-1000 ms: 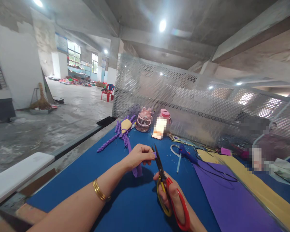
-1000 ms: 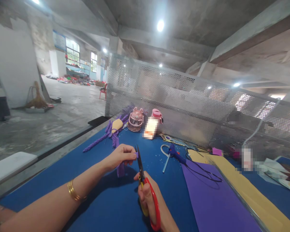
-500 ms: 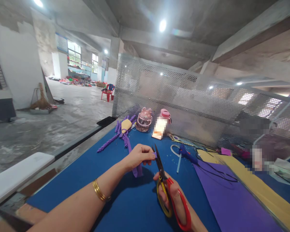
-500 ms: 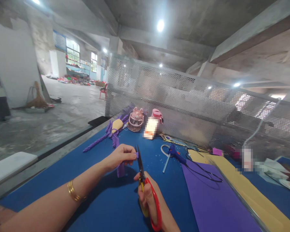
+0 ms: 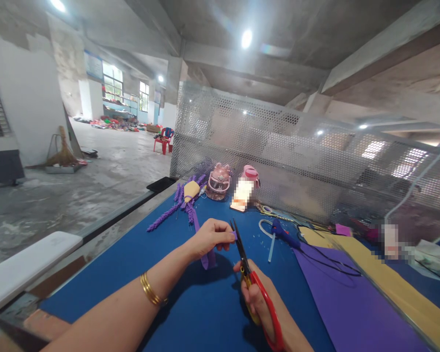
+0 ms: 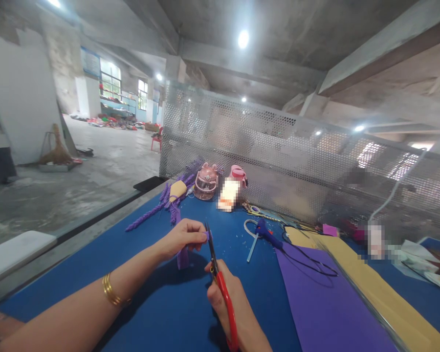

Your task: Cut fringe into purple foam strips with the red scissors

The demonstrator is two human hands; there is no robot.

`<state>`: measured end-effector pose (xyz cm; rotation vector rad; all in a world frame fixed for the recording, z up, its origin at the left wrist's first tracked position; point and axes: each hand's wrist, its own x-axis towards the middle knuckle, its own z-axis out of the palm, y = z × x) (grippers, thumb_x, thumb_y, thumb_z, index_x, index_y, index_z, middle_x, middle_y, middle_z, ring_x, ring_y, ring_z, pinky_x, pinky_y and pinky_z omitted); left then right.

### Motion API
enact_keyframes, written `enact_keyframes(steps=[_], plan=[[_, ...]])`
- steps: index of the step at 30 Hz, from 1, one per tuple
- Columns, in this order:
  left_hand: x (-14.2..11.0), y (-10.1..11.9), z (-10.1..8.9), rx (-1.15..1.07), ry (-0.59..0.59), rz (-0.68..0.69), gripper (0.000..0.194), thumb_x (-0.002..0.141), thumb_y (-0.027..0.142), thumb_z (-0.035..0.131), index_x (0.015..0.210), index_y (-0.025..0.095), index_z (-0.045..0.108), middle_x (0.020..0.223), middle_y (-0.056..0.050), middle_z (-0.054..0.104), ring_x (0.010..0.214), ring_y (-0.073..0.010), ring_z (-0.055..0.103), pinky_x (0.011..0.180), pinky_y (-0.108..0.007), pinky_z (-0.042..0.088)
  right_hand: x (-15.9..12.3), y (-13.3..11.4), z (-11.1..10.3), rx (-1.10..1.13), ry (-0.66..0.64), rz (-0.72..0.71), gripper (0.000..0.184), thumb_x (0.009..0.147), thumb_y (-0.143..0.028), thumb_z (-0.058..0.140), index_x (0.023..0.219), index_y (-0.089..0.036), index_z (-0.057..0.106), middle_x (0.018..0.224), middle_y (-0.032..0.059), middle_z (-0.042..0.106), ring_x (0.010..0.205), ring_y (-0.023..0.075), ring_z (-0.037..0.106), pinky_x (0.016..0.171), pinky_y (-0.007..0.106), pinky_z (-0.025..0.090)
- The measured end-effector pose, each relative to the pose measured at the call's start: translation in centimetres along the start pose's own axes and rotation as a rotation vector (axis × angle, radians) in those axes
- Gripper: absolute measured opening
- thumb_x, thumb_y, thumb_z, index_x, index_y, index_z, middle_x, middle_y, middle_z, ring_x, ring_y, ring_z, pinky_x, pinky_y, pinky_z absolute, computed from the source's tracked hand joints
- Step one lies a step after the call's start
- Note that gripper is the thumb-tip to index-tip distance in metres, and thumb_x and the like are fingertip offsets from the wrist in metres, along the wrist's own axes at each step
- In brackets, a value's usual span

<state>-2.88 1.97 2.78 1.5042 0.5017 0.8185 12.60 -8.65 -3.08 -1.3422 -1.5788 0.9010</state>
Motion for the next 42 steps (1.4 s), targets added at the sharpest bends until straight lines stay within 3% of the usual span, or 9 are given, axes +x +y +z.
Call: enact_keyframes(steps=[4,7,16,33,42], plan=[[0.1,-0.3,-0.1,-0.004,-0.003,0.004,0.028,0.061,0.037,0.066,0.054,0.013,0.054,0.044,0.002,0.053,0.041,-0.0064,0.041,0.043,-0.020,0.029,0.0,-0.3,-0.3,-0.220,0.010,-0.135,0.055,0.072,-0.071,0.044,0.095,-0.022,0.049,0.047,-0.0097,0.033,0.039,0.0076,0.026,0.037,0.019,0.019],[0.2,-0.5,-0.2,-0.005,-0.013,0.013,0.026,0.062,0.035,0.065,0.056,0.013,0.054,0.045,0.001,0.053,0.041,-0.0063,0.041,0.043,-0.019,0.029,-0.4,-1.4,-0.5,-0.381,-0.001,-0.200,0.048,0.080,-0.062,0.044,0.105,-0.020,0.044,0.056,-0.0077,0.036,0.046,0.0099,0.030,0.044,0.021,0.023],[0.2,-0.5,-0.4,0.016,-0.042,0.012,0.025,0.062,0.034,0.065,0.055,0.013,0.054,0.046,0.001,0.054,0.041,-0.0062,0.041,0.044,-0.019,0.030,-0.7,-2.5,0.1,-0.666,0.079,-0.185,0.047,0.081,-0.062,0.041,0.100,-0.019,0.042,0.054,-0.0069,0.037,0.044,0.0134,0.035,0.045,0.022,0.022],[0.0,-0.3,-0.3,0.032,-0.052,0.036,0.019,0.064,0.027,0.062,0.054,0.013,0.054,0.046,0.001,0.054,0.041,-0.0056,0.040,0.044,-0.019,0.029,-0.8,-2.2,0.1,-0.517,0.037,-0.164,0.054,0.080,-0.070,0.031,0.096,-0.020,0.040,0.054,-0.0070,0.032,0.045,0.0117,0.027,0.043,0.022,0.018],[0.0,-0.3,-0.3,0.027,-0.039,0.028,0.020,0.063,0.029,0.063,0.056,0.012,0.055,0.046,0.002,0.054,0.040,-0.0057,0.040,0.043,-0.019,0.030,-0.8,-2.9,0.1,-0.391,0.035,-0.127,0.071,0.073,-0.079,0.025,0.101,-0.017,0.045,0.055,-0.0084,0.027,0.047,0.0103,0.022,0.043,0.022,0.017]])
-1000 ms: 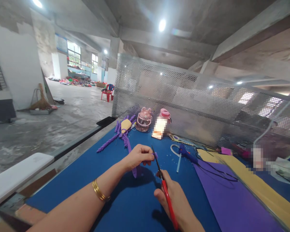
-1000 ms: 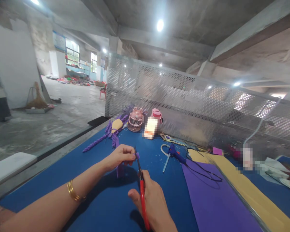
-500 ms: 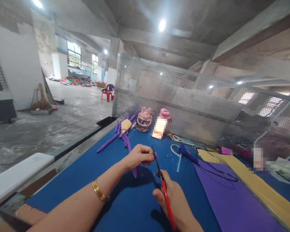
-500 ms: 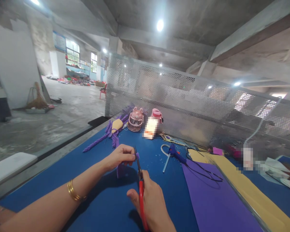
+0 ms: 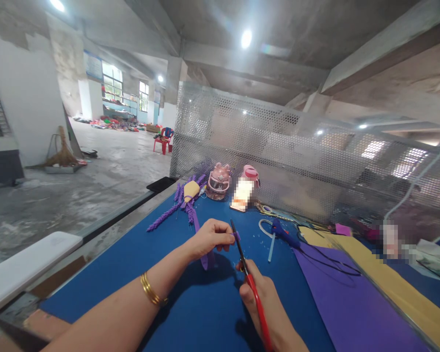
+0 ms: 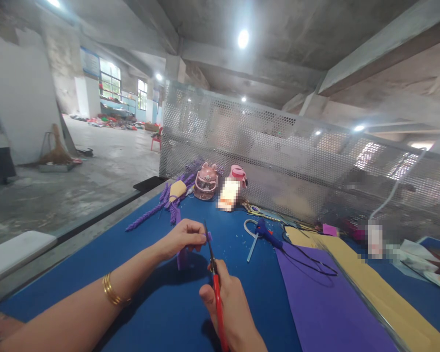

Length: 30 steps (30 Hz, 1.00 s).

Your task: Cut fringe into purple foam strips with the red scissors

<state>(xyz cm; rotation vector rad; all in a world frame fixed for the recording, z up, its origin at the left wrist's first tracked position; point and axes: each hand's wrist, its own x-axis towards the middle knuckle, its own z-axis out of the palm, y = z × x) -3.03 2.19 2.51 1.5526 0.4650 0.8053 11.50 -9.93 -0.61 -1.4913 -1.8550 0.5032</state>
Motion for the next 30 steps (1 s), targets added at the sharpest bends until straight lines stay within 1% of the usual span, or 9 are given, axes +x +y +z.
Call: enact_keyframes(steps=[6,8,10,12,15,18,24,30], plan=[[0.0,-0.1,0.0,-0.003,0.003,0.007,0.020,0.064,0.030,0.063,0.056,0.012,0.055,0.045,0.002,0.054,0.040,-0.0056,0.039,0.043,-0.019,0.029,0.0,-0.3,-0.4,0.095,-0.029,-0.008,0.070,0.074,-0.079,0.024,0.099,-0.018,0.047,0.056,-0.0088,0.024,0.047,0.0094,0.020,0.043,0.022,0.016],[0.0,0.0,0.1,-0.007,0.003,0.005,0.021,0.064,0.030,0.063,0.056,0.012,0.055,0.045,0.002,0.054,0.040,-0.0056,0.039,0.043,-0.019,0.029,0.0,-0.1,-0.1,0.109,0.003,-0.011,0.070,0.073,-0.080,0.024,0.096,-0.018,0.048,0.054,-0.0090,0.024,0.046,0.0090,0.021,0.042,0.022,0.016],[0.0,0.1,0.1,-0.009,0.004,0.001,0.022,0.063,0.031,0.063,0.055,0.012,0.055,0.045,0.002,0.053,0.040,-0.0056,0.039,0.043,-0.019,0.029,0.1,0.5,0.4,0.124,0.065,-0.018,0.071,0.071,-0.081,0.022,0.092,-0.019,0.049,0.051,-0.0094,0.024,0.043,0.0085,0.020,0.040,0.022,0.015],[0.0,0.2,0.2,-0.011,0.008,-0.001,0.023,0.063,0.032,0.064,0.055,0.012,0.054,0.045,0.002,0.053,0.040,-0.0055,0.039,0.043,-0.019,0.029,0.2,1.1,0.8,0.155,0.085,-0.009,0.072,0.069,-0.083,0.023,0.090,-0.019,0.049,0.049,-0.0099,0.023,0.042,0.0081,0.019,0.038,0.022,0.014],[-0.1,0.2,0.2,-0.014,0.012,-0.001,0.024,0.063,0.033,0.064,0.056,0.012,0.054,0.045,0.002,0.053,0.040,-0.0053,0.039,0.042,-0.019,0.028,0.3,2.0,1.1,0.210,0.054,0.016,0.073,0.069,-0.083,0.025,0.093,-0.018,0.048,0.048,-0.0104,0.023,0.042,0.0080,0.020,0.038,0.021,0.015],[-0.1,0.2,0.2,-0.022,0.009,0.002,0.025,0.063,0.033,0.065,0.055,0.012,0.054,0.045,0.002,0.053,0.040,-0.0053,0.039,0.042,-0.018,0.028,0.2,2.3,1.0,0.227,0.026,0.031,0.073,0.070,-0.081,0.025,0.096,-0.017,0.048,0.049,-0.0100,0.025,0.042,0.0081,0.021,0.038,0.020,0.017],[0.0,0.1,0.2,-0.027,0.012,0.009,0.026,0.063,0.034,0.065,0.056,0.012,0.055,0.046,0.001,0.054,0.040,-0.0054,0.040,0.043,-0.019,0.030,0.0,1.2,0.4,0.269,-0.010,-0.001,0.069,0.075,-0.078,0.024,0.098,-0.018,0.047,0.050,-0.0094,0.027,0.040,0.0076,0.023,0.036,0.019,0.017],[0.0,0.0,0.3,-0.058,0.012,0.000,0.027,0.062,0.036,0.067,0.058,0.011,0.057,0.048,0.000,0.056,0.042,-0.0064,0.043,0.044,-0.019,0.032,-0.1,0.5,-0.2,0.221,-0.053,0.030,0.070,0.074,-0.079,0.021,0.101,-0.018,0.046,0.053,-0.0086,0.029,0.043,0.0083,0.026,0.038,0.019,0.022]])
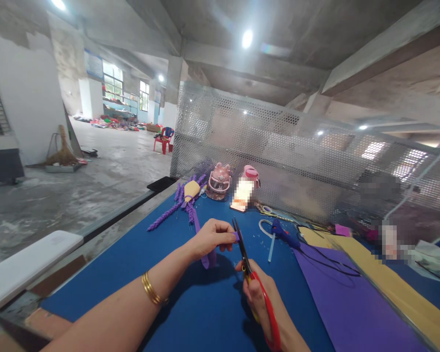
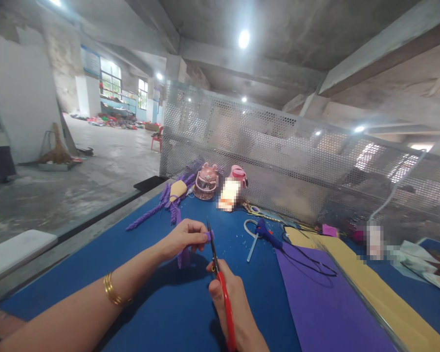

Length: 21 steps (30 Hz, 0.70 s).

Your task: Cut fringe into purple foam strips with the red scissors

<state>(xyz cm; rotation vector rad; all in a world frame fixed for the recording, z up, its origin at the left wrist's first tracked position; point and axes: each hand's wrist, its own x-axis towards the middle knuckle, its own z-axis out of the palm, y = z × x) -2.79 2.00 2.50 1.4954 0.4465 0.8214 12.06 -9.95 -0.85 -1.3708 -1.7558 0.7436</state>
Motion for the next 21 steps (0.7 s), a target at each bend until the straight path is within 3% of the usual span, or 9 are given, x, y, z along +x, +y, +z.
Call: enact_keyframes(steps=[21], plan=[[-0.03,0.17,0.09,0.006,-0.002,0.002,0.027,0.062,0.036,0.066,0.058,0.011,0.057,0.046,0.001,0.054,0.041,-0.0063,0.042,0.044,-0.020,0.031,0.25,0.37,0.27,0.029,0.052,-0.017,0.068,0.074,-0.078,0.025,0.095,-0.018,0.048,0.049,-0.0093,0.028,0.040,0.0075,0.023,0.035,0.019,0.017]])
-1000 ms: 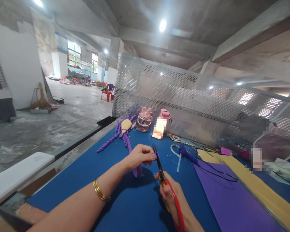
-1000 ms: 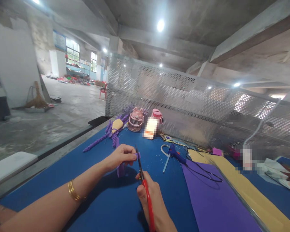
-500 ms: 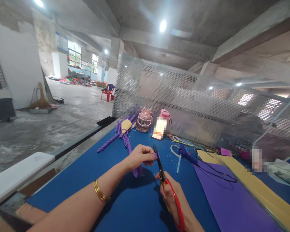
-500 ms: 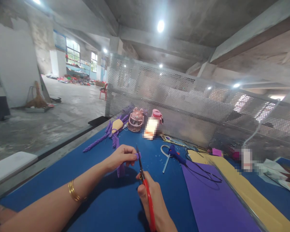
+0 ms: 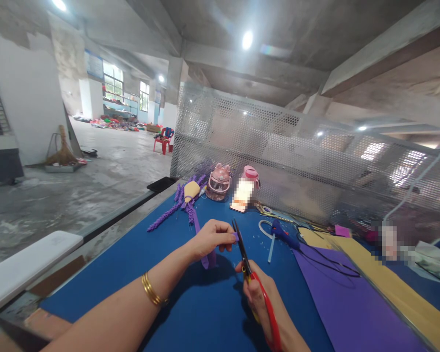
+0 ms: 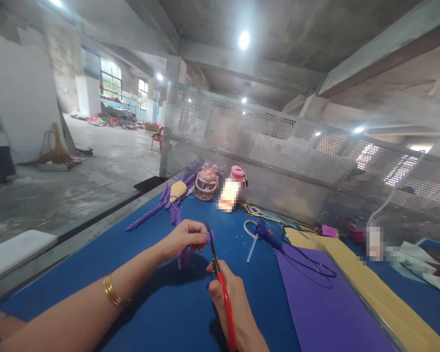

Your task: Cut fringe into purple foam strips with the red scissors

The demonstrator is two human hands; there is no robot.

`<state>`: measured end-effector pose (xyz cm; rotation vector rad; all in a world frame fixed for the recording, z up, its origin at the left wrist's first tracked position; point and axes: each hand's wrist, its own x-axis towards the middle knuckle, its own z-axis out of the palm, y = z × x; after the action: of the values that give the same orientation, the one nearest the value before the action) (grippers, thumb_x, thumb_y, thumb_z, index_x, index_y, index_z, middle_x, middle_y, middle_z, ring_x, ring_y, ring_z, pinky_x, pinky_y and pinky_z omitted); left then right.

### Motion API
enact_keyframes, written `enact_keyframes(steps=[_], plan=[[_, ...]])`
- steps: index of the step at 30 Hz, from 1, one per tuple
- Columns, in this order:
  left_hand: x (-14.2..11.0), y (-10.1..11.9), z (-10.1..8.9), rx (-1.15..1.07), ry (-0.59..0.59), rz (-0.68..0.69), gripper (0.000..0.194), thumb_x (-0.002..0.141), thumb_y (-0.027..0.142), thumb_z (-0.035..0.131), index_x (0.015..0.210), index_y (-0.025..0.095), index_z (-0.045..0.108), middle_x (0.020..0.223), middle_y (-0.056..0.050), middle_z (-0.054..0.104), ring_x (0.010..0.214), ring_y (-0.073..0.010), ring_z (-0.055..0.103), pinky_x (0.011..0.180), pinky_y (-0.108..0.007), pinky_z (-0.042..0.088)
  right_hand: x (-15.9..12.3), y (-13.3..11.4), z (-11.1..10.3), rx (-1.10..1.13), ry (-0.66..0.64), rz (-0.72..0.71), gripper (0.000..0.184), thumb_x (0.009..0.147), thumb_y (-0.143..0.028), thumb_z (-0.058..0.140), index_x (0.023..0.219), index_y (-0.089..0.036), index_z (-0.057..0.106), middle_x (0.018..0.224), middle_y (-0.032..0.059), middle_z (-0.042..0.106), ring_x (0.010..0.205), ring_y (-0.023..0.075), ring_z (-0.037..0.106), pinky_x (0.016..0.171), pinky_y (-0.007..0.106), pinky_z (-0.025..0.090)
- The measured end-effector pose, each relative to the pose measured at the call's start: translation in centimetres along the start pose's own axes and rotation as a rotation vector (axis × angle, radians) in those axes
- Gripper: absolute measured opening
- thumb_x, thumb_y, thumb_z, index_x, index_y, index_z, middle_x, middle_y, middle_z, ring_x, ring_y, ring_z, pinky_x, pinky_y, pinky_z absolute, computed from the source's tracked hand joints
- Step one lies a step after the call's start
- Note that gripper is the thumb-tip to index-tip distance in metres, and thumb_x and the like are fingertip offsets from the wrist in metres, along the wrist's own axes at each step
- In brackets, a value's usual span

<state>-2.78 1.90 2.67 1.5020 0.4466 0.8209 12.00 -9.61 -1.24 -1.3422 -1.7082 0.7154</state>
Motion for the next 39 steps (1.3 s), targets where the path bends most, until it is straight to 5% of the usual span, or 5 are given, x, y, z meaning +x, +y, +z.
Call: enact_keyframes(steps=[13,23,39], plan=[[0.16,-0.10,-0.30,-0.007,0.084,0.059,0.025,0.064,0.035,0.064,0.060,0.011,0.056,0.049,0.001,0.055,0.043,-0.0060,0.042,0.044,-0.019,0.031,-0.04,-0.56,-0.50,-0.075,-0.072,-0.027,0.063,0.076,-0.076,0.024,0.099,-0.020,0.044,0.055,-0.0092,0.028,0.046,0.0087,0.024,0.042,0.020,0.021],[0.15,0.16,-0.37,0.023,0.185,0.119,0.024,0.067,0.033,0.061,0.057,0.012,0.053,0.049,0.001,0.054,0.044,-0.0064,0.042,0.046,-0.019,0.032,-0.13,-0.36,-0.25,-0.515,0.035,-0.093,0.066,0.075,-0.076,0.029,0.102,-0.019,0.045,0.053,-0.0082,0.034,0.044,0.0125,0.033,0.044,0.022,0.022],[0.18,-0.19,-0.21,0.061,0.068,0.066,0.018,0.065,0.029,0.061,0.059,0.012,0.056,0.051,0.001,0.054,0.047,-0.0076,0.046,0.045,-0.019,0.034,-0.12,-0.42,-0.09,-0.675,0.106,-0.149,0.049,0.081,-0.064,0.037,0.100,-0.019,0.044,0.052,-0.0061,0.046,0.041,0.0153,0.044,0.043,0.022,0.029]])
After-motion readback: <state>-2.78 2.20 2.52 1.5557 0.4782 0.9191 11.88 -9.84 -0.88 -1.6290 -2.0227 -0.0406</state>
